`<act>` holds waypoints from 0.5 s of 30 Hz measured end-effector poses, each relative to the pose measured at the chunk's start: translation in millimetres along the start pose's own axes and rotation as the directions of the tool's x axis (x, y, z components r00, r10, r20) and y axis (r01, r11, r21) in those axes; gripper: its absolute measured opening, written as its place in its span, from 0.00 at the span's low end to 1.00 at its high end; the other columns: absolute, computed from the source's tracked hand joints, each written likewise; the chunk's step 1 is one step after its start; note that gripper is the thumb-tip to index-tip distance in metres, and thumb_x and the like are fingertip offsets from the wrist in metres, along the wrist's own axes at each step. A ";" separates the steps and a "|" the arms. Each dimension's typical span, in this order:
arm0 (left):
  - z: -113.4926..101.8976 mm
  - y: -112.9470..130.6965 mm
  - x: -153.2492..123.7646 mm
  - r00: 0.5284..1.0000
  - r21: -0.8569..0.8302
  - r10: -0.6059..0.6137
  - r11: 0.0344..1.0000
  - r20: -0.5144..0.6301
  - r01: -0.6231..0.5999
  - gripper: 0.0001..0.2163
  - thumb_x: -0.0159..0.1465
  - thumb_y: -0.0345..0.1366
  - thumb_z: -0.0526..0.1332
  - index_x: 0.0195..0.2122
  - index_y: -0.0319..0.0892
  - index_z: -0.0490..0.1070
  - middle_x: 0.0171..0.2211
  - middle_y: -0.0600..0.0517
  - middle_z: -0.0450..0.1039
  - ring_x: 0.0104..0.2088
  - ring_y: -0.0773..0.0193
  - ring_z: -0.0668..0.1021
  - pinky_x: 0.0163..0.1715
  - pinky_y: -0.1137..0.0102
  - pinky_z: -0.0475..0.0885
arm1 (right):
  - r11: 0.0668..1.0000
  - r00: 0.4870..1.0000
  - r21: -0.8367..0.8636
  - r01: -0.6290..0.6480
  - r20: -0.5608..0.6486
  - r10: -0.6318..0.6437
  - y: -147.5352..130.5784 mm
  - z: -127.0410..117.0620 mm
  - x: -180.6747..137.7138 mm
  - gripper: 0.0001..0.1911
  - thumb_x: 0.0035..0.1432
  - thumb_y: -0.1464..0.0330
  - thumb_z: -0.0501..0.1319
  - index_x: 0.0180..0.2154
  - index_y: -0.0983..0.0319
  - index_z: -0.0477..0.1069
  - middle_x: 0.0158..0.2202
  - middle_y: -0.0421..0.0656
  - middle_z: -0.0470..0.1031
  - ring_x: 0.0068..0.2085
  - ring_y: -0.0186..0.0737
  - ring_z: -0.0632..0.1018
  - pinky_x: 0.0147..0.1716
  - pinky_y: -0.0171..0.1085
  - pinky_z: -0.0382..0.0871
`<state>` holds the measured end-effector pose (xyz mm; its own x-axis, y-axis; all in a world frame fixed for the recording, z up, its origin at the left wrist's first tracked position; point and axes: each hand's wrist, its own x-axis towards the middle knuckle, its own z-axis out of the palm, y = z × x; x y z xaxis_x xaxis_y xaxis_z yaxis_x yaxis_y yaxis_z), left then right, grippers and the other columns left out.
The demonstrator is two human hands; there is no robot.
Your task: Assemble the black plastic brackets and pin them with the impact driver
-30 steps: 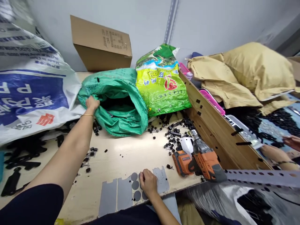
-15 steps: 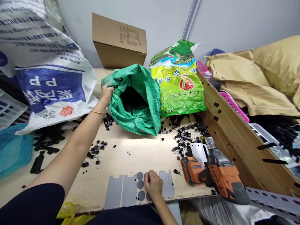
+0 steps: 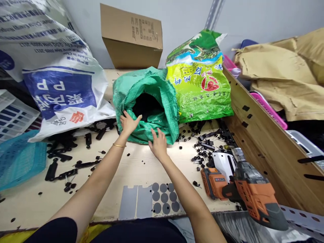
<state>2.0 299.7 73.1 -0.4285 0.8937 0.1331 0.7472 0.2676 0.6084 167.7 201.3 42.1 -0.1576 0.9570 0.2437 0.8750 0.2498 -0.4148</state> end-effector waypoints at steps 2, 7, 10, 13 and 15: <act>16.4 -4.2 23.4 0.996 -0.175 -0.090 0.980 0.013 0.090 0.39 0.56 0.47 0.63 0.61 0.24 0.51 0.52 0.23 0.62 0.55 0.33 0.66 0.50 0.47 0.62 | 0.998 0.984 -0.056 0.009 0.176 0.001 3.8 23.9 11.8 0.29 0.59 0.67 0.56 0.62 0.62 0.57 0.60 0.54 0.61 0.56 0.54 0.63 0.51 0.49 0.61; 24.1 26.8 92.8 0.984 -0.523 -0.176 0.841 -0.019 0.140 0.15 0.59 0.29 0.54 0.48 0.31 0.66 0.44 0.37 0.72 0.45 0.55 0.75 0.44 0.62 0.69 | 0.997 0.978 -0.038 0.068 0.199 -0.059 16.4 66.7 19.9 0.25 0.61 0.68 0.53 0.59 0.67 0.61 0.61 0.52 0.62 0.60 0.51 0.60 0.59 0.48 0.52; 15.8 58.4 110.7 0.994 -0.624 -0.084 0.781 -0.069 0.023 0.09 0.59 0.27 0.51 0.38 0.37 0.68 0.35 0.49 0.74 0.34 0.67 0.76 0.35 0.73 0.71 | 0.997 0.971 0.026 0.075 0.228 -0.079 12.2 81.0 47.0 0.28 0.61 0.70 0.51 0.62 0.72 0.56 0.64 0.53 0.57 0.62 0.47 0.58 0.61 0.43 0.51; 6.5 53.8 105.8 0.981 -0.730 0.186 0.661 -0.061 -0.171 0.04 0.58 0.31 0.55 0.32 0.39 0.68 0.28 0.54 0.71 0.31 0.68 0.75 0.31 0.75 0.70 | 0.993 0.959 0.054 0.102 0.261 -0.113 4.0 95.7 84.1 0.30 0.60 0.71 0.52 0.62 0.72 0.54 0.64 0.54 0.56 0.62 0.46 0.59 0.60 0.41 0.53; -0.7 26.2 104.7 0.957 -0.705 0.289 0.683 0.018 -0.193 0.04 0.56 0.34 0.57 0.28 0.39 0.68 0.27 0.54 0.71 0.32 0.64 0.75 0.32 0.73 0.71 | 0.990 0.950 0.063 0.123 0.281 -0.136 3.5 104.2 103.0 0.29 0.59 0.69 0.53 0.62 0.70 0.57 0.62 0.54 0.60 0.61 0.48 0.61 0.60 0.42 0.54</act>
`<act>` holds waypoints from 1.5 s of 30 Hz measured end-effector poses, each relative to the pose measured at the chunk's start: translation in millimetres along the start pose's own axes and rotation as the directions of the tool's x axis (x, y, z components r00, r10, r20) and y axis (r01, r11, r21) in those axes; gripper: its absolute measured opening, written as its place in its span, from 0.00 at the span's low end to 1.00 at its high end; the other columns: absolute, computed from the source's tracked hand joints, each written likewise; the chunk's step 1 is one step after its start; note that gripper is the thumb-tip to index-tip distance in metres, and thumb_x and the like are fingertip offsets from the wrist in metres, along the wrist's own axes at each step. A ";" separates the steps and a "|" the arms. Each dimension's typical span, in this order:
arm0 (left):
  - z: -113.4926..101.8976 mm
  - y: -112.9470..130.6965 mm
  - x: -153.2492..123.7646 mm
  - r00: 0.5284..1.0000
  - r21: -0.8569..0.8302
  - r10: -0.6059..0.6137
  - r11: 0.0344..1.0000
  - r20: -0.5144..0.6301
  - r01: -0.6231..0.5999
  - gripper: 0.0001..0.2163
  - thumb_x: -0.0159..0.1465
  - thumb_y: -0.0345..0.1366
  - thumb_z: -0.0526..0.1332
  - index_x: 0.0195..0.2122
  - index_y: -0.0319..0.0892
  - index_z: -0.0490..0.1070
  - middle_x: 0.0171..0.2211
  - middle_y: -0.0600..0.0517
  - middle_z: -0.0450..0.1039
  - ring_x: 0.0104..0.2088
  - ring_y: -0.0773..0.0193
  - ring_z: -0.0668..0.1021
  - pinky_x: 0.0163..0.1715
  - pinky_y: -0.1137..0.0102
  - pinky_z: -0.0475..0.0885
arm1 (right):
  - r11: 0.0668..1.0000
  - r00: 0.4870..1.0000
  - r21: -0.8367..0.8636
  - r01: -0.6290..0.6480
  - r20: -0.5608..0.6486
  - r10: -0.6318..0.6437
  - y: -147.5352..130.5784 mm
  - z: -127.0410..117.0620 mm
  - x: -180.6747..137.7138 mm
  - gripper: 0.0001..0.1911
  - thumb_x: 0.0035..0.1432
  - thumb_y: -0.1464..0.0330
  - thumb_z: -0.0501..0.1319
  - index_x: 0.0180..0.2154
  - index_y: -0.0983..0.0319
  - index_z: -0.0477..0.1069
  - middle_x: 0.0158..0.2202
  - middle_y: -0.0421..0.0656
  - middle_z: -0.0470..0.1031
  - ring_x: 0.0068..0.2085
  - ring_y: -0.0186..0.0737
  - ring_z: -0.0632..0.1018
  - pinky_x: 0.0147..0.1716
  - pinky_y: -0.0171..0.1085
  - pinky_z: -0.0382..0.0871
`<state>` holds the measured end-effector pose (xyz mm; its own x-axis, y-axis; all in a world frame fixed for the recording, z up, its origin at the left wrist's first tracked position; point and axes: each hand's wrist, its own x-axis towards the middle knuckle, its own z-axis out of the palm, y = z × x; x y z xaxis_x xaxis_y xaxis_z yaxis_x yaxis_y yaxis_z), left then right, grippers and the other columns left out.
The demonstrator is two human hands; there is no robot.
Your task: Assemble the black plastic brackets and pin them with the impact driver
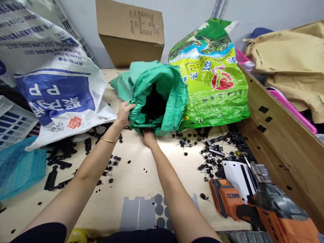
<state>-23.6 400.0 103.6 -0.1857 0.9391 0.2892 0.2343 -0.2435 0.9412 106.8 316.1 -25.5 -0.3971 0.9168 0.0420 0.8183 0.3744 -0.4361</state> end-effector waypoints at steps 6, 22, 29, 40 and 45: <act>-77.1 -35.7 -0.7 0.943 0.447 -0.088 0.864 -0.320 0.232 0.10 0.57 0.33 0.58 0.40 0.38 0.67 0.39 0.45 0.72 0.46 0.52 0.73 0.50 0.61 0.67 | 0.999 0.997 -0.027 0.045 0.060 -0.043 23.1 -3.0 15.4 0.25 0.60 0.68 0.52 0.58 0.69 0.63 0.57 0.55 0.67 0.58 0.48 0.65 0.59 0.43 0.54; 28.6 -75.2 -146.9 0.866 0.727 -0.048 0.569 0.497 -0.385 0.19 0.65 0.36 0.54 0.58 0.43 0.63 0.49 0.43 0.67 0.50 0.53 0.70 0.50 0.63 0.67 | 0.963 0.964 -0.211 -0.169 0.169 0.206 44.7 -54.4 -10.0 0.19 0.60 0.70 0.50 0.46 0.72 0.73 0.49 0.59 0.73 0.50 0.51 0.73 0.53 0.44 0.61; 34.8 -88.8 -161.2 0.926 0.730 0.048 0.600 0.376 -0.327 0.23 0.64 0.43 0.56 0.60 0.44 0.61 0.55 0.41 0.62 0.55 0.50 0.66 0.56 0.57 0.62 | 0.977 0.977 -0.178 -0.122 0.153 0.150 -6.2 -104.0 -9.3 0.19 0.61 0.61 0.51 0.44 0.66 0.73 0.42 0.54 0.75 0.46 0.49 0.74 0.46 0.42 0.66; 36.8 -91.4 -161.1 0.913 0.718 0.066 0.596 0.402 -0.359 0.22 0.64 0.41 0.55 0.60 0.43 0.62 0.56 0.41 0.61 0.56 0.48 0.67 0.56 0.56 0.64 | 0.898 0.952 -0.345 -0.272 0.037 0.302 -3.9 -136.2 154.6 0.48 0.50 0.54 0.63 0.66 0.61 0.44 0.60 0.58 0.61 0.58 0.65 0.63 0.55 0.63 0.52; 38.2 -91.2 -160.3 0.899 0.722 0.045 0.579 0.435 -0.379 0.23 0.64 0.40 0.54 0.59 0.39 0.62 0.57 0.38 0.61 0.57 0.46 0.66 0.57 0.54 0.62 | 0.898 0.986 -0.407 -0.167 -0.072 0.150 -25.3 -108.8 145.5 0.26 0.62 0.67 0.50 0.62 0.56 0.57 0.60 0.56 0.61 0.60 0.61 0.61 0.53 0.64 0.49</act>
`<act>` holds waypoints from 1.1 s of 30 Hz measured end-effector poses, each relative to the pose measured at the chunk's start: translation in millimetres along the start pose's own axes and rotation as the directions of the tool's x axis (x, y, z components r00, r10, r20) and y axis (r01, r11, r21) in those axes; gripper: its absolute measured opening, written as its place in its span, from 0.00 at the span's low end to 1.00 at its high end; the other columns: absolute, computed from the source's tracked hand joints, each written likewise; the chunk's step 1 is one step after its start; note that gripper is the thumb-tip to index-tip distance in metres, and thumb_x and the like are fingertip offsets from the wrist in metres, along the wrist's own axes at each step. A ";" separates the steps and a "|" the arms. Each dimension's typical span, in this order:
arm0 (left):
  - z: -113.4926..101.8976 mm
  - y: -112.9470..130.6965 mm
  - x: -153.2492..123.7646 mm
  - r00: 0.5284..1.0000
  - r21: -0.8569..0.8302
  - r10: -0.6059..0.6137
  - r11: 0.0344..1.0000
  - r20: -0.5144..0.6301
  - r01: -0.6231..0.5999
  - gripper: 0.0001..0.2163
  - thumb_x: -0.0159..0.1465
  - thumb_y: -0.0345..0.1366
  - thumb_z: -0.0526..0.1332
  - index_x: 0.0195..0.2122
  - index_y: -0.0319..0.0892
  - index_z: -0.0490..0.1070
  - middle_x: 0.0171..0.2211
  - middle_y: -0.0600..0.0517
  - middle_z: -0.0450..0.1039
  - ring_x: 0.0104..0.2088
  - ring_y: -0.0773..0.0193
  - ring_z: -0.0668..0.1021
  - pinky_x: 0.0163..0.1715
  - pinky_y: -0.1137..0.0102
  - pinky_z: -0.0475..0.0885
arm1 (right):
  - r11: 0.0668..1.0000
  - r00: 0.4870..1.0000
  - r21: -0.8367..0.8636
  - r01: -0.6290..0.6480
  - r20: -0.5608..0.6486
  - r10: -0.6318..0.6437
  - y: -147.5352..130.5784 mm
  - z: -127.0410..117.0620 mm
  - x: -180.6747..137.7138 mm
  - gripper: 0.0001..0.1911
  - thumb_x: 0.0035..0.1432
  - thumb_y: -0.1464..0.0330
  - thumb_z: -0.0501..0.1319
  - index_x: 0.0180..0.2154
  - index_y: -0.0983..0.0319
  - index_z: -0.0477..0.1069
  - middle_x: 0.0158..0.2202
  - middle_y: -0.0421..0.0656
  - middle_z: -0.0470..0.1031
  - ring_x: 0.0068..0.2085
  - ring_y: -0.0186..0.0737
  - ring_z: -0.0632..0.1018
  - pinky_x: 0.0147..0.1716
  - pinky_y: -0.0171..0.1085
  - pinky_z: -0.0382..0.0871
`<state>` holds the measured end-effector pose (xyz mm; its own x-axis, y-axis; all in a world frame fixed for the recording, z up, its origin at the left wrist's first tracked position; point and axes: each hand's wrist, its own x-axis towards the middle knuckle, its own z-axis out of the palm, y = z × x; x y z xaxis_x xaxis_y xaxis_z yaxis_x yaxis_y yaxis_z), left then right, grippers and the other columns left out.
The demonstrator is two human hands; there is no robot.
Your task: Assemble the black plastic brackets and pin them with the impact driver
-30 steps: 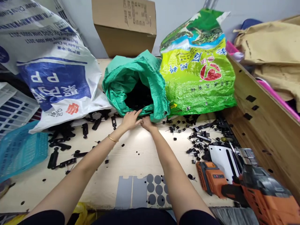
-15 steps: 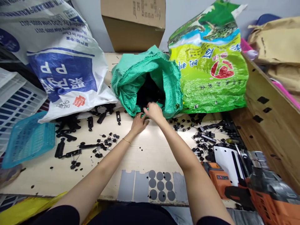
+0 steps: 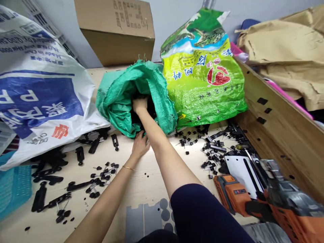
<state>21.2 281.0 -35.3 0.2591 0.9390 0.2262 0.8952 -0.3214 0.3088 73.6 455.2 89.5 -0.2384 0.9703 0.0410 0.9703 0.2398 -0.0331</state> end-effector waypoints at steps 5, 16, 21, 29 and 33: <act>0.9 -1.1 -1.8 0.999 0.012 -0.041 0.999 0.009 0.041 0.23 0.64 0.39 0.52 0.59 0.37 0.62 0.54 0.39 0.67 0.58 0.47 0.66 0.61 0.51 0.55 | 0.994 0.985 0.050 0.102 -0.146 -0.094 -3.5 20.2 -59.1 0.23 0.65 0.71 0.43 0.58 0.56 0.62 0.60 0.55 0.61 0.58 0.55 0.61 0.51 0.60 0.54; -10.0 2.9 -9.9 0.999 -0.006 0.033 0.999 -0.011 -0.033 0.17 0.63 0.32 0.52 0.50 0.33 0.70 0.48 0.39 0.74 0.56 0.51 0.69 0.65 0.56 0.49 | 0.963 0.954 0.067 0.263 -0.165 -0.249 19.3 56.4 -182.9 0.26 0.63 0.74 0.46 0.62 0.59 0.56 0.68 0.50 0.48 0.65 0.52 0.51 0.56 0.65 0.45; -19.2 6.5 -39.5 0.996 -0.080 0.014 0.997 -0.083 -0.021 0.13 0.61 0.29 0.54 0.43 0.39 0.74 0.41 0.45 0.77 0.51 0.56 0.74 0.59 0.57 0.62 | 0.944 0.928 0.024 0.329 -0.195 -0.318 46.5 78.0 -217.5 0.29 0.63 0.74 0.45 0.65 0.59 0.52 0.68 0.46 0.48 0.67 0.48 0.49 0.60 0.61 0.41; -89.6 -62.2 -54.5 0.800 -0.156 -0.549 0.836 -0.242 0.526 0.16 0.65 0.30 0.46 0.42 0.42 0.74 0.40 0.49 0.78 0.40 0.62 0.78 0.42 0.69 0.71 | 0.946 0.943 0.025 0.322 -0.098 -0.318 30.9 68.2 -246.3 0.34 0.55 0.80 0.47 0.62 0.57 0.56 0.69 0.46 0.44 0.68 0.51 0.46 0.60 0.64 0.40; -148.5 -157.9 -62.2 0.637 -0.113 -0.712 0.688 -0.296 0.716 0.15 0.64 0.30 0.48 0.47 0.32 0.70 0.47 0.39 0.74 0.50 0.53 0.73 0.53 0.61 0.64 | 0.948 0.942 0.093 0.304 -0.179 -0.284 15.3 71.5 -293.4 0.37 0.51 0.77 0.52 0.64 0.60 0.52 0.69 0.49 0.40 0.68 0.52 0.45 0.62 0.58 0.43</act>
<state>-190.1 255.1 39.1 -0.5794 0.7907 0.1977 0.7609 0.4377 0.4790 155.4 176.4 5.6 -0.4926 0.8401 0.2272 0.8438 0.5249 -0.1115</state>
